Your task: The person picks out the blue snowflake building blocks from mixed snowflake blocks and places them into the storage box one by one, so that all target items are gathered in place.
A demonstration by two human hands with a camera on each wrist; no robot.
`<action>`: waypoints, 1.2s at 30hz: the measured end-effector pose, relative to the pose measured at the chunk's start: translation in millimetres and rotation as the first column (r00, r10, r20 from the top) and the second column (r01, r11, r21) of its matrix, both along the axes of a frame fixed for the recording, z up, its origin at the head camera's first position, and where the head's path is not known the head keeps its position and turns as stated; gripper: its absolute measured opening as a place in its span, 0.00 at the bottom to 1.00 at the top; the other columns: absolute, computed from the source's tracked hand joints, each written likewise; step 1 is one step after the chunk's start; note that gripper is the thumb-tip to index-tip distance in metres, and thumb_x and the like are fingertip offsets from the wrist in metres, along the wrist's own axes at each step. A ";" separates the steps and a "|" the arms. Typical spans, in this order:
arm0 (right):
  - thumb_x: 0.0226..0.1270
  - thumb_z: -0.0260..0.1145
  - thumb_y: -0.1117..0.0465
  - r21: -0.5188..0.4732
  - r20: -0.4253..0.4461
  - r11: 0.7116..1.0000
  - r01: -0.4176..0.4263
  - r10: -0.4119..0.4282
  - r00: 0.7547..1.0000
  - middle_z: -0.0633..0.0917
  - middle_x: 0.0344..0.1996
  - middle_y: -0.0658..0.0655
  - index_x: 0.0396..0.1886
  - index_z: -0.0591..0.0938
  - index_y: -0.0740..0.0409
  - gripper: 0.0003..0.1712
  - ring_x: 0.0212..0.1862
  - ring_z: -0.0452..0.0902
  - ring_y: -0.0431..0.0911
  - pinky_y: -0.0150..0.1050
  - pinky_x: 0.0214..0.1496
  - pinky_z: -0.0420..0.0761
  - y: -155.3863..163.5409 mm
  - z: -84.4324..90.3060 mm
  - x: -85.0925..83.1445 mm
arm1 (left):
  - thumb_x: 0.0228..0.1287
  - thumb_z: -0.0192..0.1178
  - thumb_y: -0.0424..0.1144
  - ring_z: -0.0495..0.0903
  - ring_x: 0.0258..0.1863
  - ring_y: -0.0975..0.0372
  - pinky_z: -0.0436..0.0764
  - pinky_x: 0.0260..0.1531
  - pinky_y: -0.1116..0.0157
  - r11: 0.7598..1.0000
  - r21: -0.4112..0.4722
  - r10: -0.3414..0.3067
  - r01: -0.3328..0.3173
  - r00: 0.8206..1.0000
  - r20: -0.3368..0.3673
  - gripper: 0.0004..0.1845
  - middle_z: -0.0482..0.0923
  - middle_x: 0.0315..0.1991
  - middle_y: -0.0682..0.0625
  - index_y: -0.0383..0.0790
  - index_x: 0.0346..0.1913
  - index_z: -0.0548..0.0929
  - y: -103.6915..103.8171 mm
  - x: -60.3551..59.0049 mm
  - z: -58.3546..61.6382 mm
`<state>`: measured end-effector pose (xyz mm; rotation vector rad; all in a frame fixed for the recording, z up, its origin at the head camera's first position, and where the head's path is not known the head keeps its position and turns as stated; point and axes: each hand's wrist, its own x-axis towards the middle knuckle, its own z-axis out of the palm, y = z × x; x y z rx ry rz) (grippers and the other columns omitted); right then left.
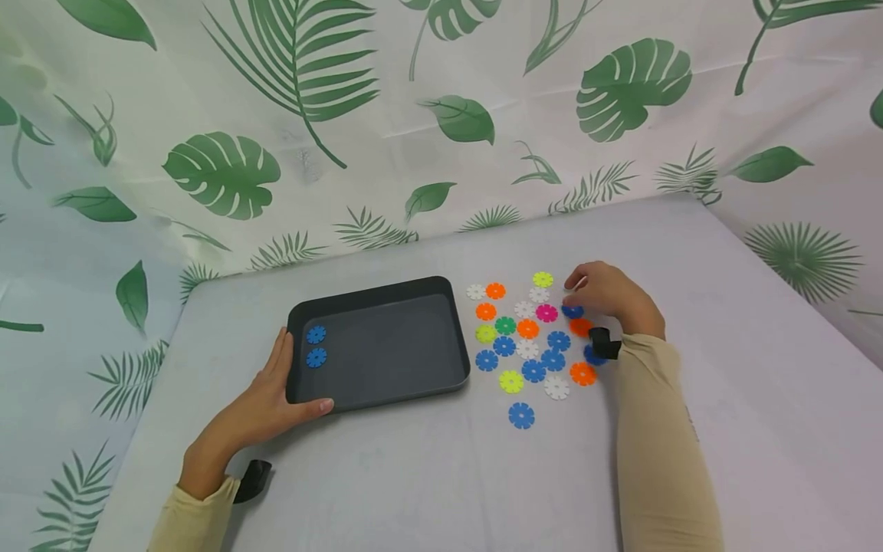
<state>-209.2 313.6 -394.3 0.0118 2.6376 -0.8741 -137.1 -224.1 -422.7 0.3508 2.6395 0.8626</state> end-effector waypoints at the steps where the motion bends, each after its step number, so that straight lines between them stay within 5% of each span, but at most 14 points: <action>1: 0.76 0.69 0.59 -0.004 0.006 1.000 -0.006 0.006 1.000 0.77 0.60 0.79 0.62 0.77 0.75 0.26 0.60 0.72 0.73 0.69 0.61 0.77 2.3 -0.8 0.3 | 0.64 0.71 0.68 0.36 0.84 0.38 0.38 0.75 0.29 1.000 0.000 0.000 0.000 1.000 0.000 0.74 0.16 0.86 0.41 0.33 0.85 0.25 0.0 -0.3 0.0; 18: 0.74 0.71 0.59 0.016 0.000 1.000 -0.006 0.006 1.000 0.78 0.51 0.75 0.54 0.76 0.71 0.22 0.53 0.72 0.68 0.62 0.54 0.80 7.4 -10.3 -2.5 | 0.64 0.71 0.68 0.36 0.84 0.39 0.39 0.74 0.28 1.000 0.004 -0.003 0.003 1.000 -0.012 0.74 0.17 0.86 0.40 0.33 0.85 0.26 -1.1 -1.0 -0.3; 26: 0.72 0.73 0.59 0.010 0.034 0.999 -0.039 0.038 0.999 0.77 0.57 0.77 0.56 0.75 0.71 0.25 0.59 0.70 0.72 0.67 0.59 0.79 10.1 -9.7 -2.1 | 0.64 0.71 0.68 0.36 0.84 0.39 0.39 0.75 0.29 1.000 0.003 -0.003 0.003 1.000 -0.012 0.74 0.17 0.86 0.40 0.33 0.85 0.26 -1.5 -1.4 -0.8; 36: 0.70 0.74 0.59 0.017 -0.049 1.000 -0.002 0.002 0.999 0.79 0.43 0.66 0.52 0.75 0.69 0.22 0.50 0.73 0.63 0.54 0.49 0.81 8.8 -12.7 -2.7 | 0.64 0.71 0.68 0.37 0.84 0.38 0.39 0.75 0.29 1.000 0.002 -0.002 0.003 1.000 -0.014 0.74 0.17 0.86 0.40 0.34 0.85 0.26 -0.7 -1.1 -0.1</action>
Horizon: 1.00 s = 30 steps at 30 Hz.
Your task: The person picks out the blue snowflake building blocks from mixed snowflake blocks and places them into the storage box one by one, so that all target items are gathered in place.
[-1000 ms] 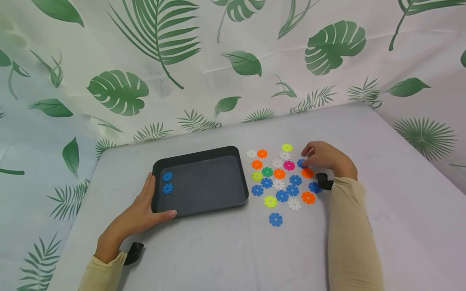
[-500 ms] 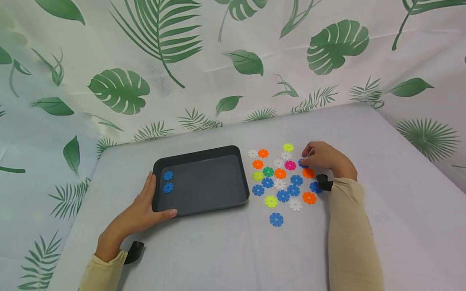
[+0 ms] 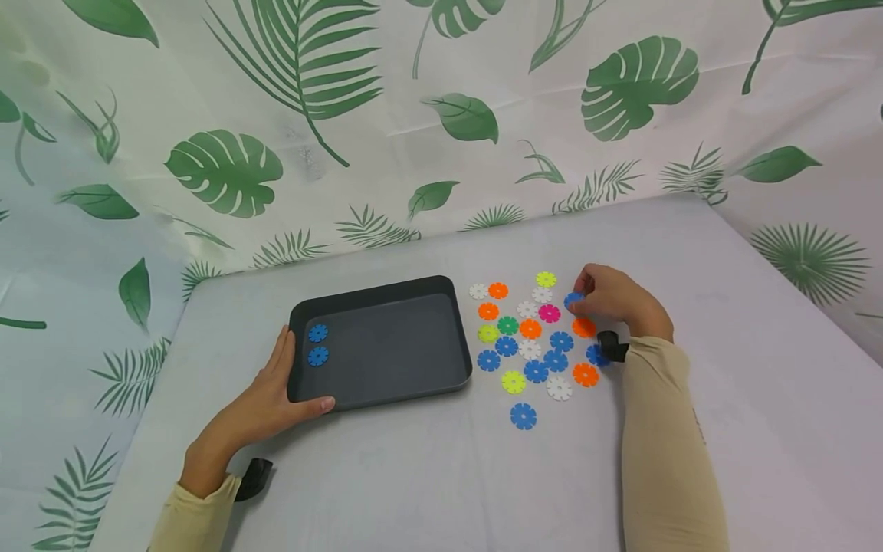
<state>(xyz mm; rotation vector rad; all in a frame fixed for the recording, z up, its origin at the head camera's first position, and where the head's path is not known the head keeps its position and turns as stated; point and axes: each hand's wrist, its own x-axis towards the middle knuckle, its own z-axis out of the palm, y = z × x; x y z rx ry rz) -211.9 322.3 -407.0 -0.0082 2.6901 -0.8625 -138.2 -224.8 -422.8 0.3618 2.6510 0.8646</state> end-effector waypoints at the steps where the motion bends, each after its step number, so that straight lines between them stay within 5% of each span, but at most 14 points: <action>1: 0.71 0.73 0.59 -0.004 -0.016 1.000 0.006 -0.006 1.000 0.79 0.43 0.66 0.52 0.75 0.69 0.22 0.50 0.73 0.63 0.54 0.49 0.81 0.3 -0.4 -0.2 | 0.64 0.71 0.68 0.37 0.84 0.38 0.39 0.75 0.29 1.000 0.001 0.000 0.000 1.000 0.000 0.74 0.17 0.86 0.40 0.34 0.85 0.26 0.1 0.1 0.1; 7: 0.78 0.67 0.62 -0.051 -0.066 0.998 0.036 -0.039 0.997 0.81 0.46 0.68 0.54 0.78 0.72 0.17 0.50 0.75 0.63 0.54 0.54 0.79 4.7 -2.3 0.3 | 0.65 0.70 0.67 0.36 0.85 0.39 0.39 0.75 0.29 1.000 0.006 0.001 -0.001 1.000 -0.006 0.74 0.17 0.86 0.40 0.33 0.85 0.26 -0.1 0.0 -0.1; 15: 0.81 0.65 0.61 -0.152 -0.075 0.986 0.070 -0.082 0.994 0.84 0.47 0.66 0.60 0.80 0.72 0.19 0.48 0.78 0.59 0.42 0.49 0.80 2.8 0.9 0.8 | 0.64 0.71 0.67 0.35 0.84 0.39 0.38 0.75 0.29 1.000 0.005 0.001 -0.001 1.000 -0.009 0.74 0.18 0.86 0.40 0.33 0.85 0.26 -0.1 -0.6 -1.0; 30: 0.83 0.64 0.57 -0.367 -0.101 0.929 0.040 -0.082 0.991 0.90 0.46 0.60 0.63 0.81 0.70 0.22 0.48 0.84 0.54 0.38 0.50 0.84 -26.9 8.4 -4.9 | 0.65 0.70 0.68 0.35 0.84 0.39 0.39 0.74 0.28 1.000 0.006 -0.005 0.005 1.000 -0.003 0.74 0.17 0.86 0.40 0.33 0.85 0.26 -1.5 0.3 -1.1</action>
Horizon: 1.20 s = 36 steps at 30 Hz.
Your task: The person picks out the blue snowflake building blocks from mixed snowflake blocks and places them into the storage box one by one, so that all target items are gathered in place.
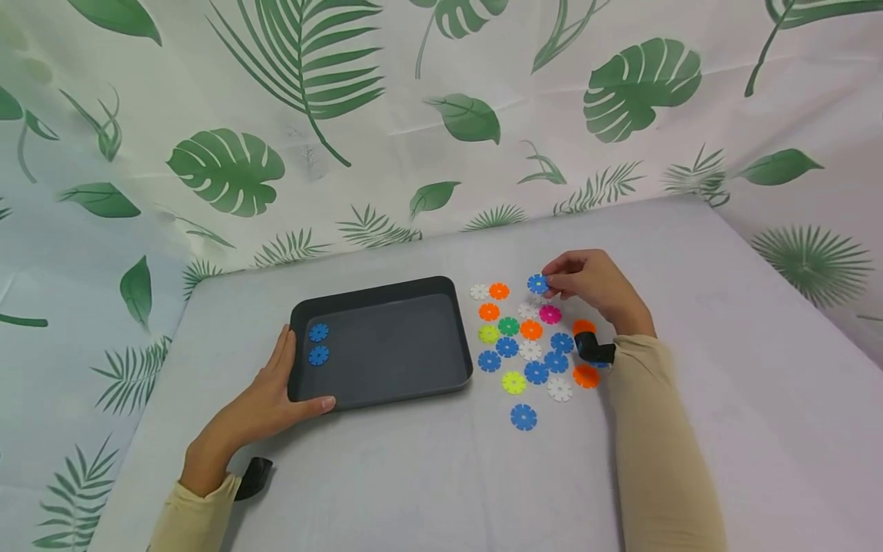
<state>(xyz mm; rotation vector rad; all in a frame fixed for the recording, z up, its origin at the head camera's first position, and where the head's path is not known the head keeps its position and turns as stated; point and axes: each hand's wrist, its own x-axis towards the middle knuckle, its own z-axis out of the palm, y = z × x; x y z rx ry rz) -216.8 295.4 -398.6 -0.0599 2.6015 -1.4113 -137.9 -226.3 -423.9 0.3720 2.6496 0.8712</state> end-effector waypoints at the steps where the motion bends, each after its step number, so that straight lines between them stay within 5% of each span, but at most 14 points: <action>1: 0.83 0.64 0.57 -0.005 -0.002 1.000 -0.007 0.007 1.000 0.91 0.45 0.60 0.63 0.82 0.70 0.22 0.48 0.84 0.54 0.39 0.51 0.84 -3.3 0.5 -0.4 | 0.65 0.70 0.68 0.35 0.84 0.39 0.39 0.74 0.28 1.000 -0.002 0.001 -0.001 1.000 0.004 0.74 0.17 0.86 0.40 0.33 0.85 0.26 -0.3 0.1 0.2; 36: 0.79 0.66 0.65 -0.134 -0.088 0.972 -0.193 0.182 0.979 0.90 0.37 0.61 0.49 0.87 0.65 0.08 0.44 0.84 0.67 0.49 0.47 0.87 -108.6 22.9 1.3 | 0.64 0.71 0.67 0.33 0.85 0.40 0.38 0.74 0.28 1.000 0.019 0.007 -0.008 1.000 0.024 0.74 0.17 0.86 0.41 0.34 0.85 0.26 -1.5 -0.6 -0.3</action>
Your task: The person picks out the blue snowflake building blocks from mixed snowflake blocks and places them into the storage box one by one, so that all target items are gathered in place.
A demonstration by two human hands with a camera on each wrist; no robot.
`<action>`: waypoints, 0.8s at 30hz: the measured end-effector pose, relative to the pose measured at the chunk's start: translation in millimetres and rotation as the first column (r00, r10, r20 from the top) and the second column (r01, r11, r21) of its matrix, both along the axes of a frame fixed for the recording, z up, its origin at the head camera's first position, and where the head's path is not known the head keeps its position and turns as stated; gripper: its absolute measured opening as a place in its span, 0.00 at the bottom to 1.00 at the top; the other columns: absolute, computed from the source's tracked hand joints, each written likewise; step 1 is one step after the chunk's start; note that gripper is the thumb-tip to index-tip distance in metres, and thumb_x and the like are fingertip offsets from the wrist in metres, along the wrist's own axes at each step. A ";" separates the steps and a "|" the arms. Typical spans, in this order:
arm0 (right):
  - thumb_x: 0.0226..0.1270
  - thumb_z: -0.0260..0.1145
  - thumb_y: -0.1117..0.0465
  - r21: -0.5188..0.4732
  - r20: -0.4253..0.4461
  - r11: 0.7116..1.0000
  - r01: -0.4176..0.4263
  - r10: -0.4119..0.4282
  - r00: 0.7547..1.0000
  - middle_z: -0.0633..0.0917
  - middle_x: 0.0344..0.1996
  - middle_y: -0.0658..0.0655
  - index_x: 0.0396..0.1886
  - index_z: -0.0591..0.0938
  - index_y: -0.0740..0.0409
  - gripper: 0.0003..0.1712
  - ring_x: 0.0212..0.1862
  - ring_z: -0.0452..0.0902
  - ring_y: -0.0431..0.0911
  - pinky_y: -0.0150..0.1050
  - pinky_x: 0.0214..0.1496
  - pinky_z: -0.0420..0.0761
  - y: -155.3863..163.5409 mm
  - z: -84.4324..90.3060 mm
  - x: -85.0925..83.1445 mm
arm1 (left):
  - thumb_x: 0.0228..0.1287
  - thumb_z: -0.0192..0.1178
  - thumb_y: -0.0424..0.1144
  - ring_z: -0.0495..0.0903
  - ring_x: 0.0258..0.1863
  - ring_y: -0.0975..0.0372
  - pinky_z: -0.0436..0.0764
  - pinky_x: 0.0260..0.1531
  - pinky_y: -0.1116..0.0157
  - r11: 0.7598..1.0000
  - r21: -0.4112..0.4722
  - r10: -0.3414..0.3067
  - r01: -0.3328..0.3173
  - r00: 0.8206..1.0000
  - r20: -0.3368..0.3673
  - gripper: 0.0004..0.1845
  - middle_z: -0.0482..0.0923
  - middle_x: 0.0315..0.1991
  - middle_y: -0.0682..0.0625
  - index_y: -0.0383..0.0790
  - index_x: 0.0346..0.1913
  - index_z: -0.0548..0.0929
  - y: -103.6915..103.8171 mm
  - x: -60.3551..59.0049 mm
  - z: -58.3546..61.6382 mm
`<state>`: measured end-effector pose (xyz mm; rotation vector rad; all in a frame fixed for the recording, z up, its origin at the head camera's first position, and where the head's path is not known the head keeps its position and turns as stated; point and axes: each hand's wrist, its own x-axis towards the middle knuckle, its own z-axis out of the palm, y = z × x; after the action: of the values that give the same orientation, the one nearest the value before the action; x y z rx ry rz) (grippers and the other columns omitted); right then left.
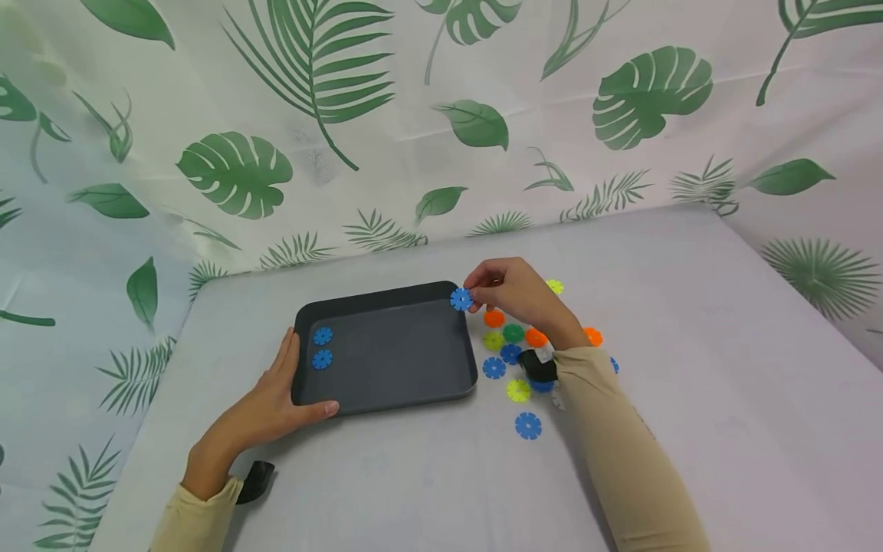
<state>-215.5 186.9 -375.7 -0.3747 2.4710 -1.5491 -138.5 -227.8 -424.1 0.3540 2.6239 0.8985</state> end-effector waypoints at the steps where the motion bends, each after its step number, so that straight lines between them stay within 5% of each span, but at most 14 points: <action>1: 0.79 0.66 0.65 0.004 -0.003 1.000 -0.007 0.007 1.000 0.90 0.37 0.61 0.49 0.87 0.65 0.08 0.44 0.84 0.67 0.49 0.46 0.86 -3.2 0.3 -0.6 | 0.64 0.71 0.68 0.34 0.85 0.40 0.38 0.74 0.28 1.000 -0.003 0.002 -0.002 1.000 0.001 0.74 0.17 0.86 0.42 0.34 0.85 0.26 -0.4 -0.1 -0.3; 7: 0.78 0.67 0.66 -0.005 -0.029 0.999 -0.048 0.048 0.998 0.90 0.36 0.60 0.48 0.88 0.63 0.06 0.44 0.83 0.68 0.48 0.42 0.86 -21.4 2.9 -3.9 | 0.65 0.70 0.68 0.32 0.85 0.41 0.37 0.75 0.29 1.000 0.001 0.002 -0.002 1.000 0.004 0.74 0.16 0.86 0.42 0.34 0.85 0.25 -1.7 -0.6 -1.7; 18: 0.76 0.67 0.68 -0.049 -0.060 0.990 -0.132 0.129 0.990 0.89 0.37 0.60 0.47 0.88 0.64 0.07 0.44 0.85 0.67 0.56 0.50 0.86 -54.5 12.2 -8.0 | 0.64 0.71 0.68 0.32 0.85 0.41 0.37 0.75 0.29 1.000 -0.008 0.001 -0.001 1.000 -0.006 0.74 0.17 0.86 0.41 0.34 0.85 0.26 -0.7 -2.2 0.5; 24: 0.75 0.66 0.69 -0.075 -0.066 0.978 -0.196 0.191 0.979 0.89 0.37 0.59 0.46 0.88 0.66 0.07 0.44 0.86 0.66 0.46 0.48 0.86 -76.0 12.3 -12.6 | 0.63 0.72 0.68 0.34 0.85 0.40 0.38 0.75 0.30 1.000 -0.016 0.008 -0.008 1.000 -0.002 0.75 0.17 0.86 0.42 0.33 0.85 0.26 -0.3 -2.4 1.0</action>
<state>-228.2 110.9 -363.4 -0.6624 2.3368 -1.5815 -141.0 -228.1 -423.2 0.3404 2.6346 0.8798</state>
